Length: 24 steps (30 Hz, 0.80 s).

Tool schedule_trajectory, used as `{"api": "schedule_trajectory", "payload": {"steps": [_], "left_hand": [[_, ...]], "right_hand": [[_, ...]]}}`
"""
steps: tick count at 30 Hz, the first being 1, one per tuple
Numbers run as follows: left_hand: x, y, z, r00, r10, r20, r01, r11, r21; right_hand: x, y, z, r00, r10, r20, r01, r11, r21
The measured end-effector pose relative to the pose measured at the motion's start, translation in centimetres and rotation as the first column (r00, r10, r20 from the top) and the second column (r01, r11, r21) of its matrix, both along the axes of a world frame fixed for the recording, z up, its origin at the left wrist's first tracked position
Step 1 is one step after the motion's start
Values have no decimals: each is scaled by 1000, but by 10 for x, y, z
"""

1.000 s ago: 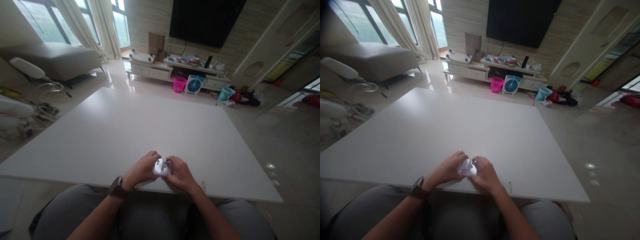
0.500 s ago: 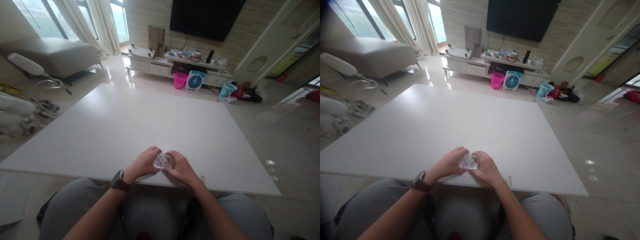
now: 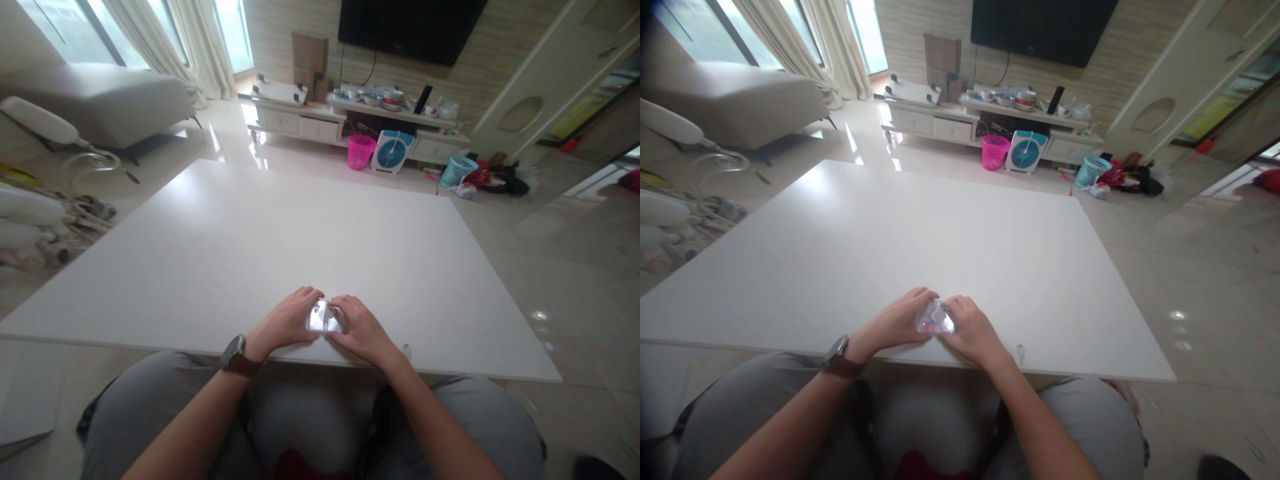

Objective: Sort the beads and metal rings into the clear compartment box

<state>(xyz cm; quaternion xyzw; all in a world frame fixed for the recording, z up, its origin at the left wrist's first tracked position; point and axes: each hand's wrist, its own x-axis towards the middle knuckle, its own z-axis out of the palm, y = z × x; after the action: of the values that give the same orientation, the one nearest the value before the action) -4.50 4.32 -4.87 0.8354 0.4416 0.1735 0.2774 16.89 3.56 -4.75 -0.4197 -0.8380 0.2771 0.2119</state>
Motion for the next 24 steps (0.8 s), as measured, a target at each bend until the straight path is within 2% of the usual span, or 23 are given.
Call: {"api": "schedule_trajectory", "payload": {"steps": [6,14,24], "left_hand": [[-1,1,6,999,-39,-6,39,999,7],[-4,3,0,999,-49,-8,50,998,34],[-2,3,1,998,-43,-51,45,998,50]], "right_hand": [[0,-1,1,1000,-9,23,9,1000,-3],[2,1,1,1000,20,24,-20,999,26],[2,1,-2,999,17,38,-19,999,45]]}}
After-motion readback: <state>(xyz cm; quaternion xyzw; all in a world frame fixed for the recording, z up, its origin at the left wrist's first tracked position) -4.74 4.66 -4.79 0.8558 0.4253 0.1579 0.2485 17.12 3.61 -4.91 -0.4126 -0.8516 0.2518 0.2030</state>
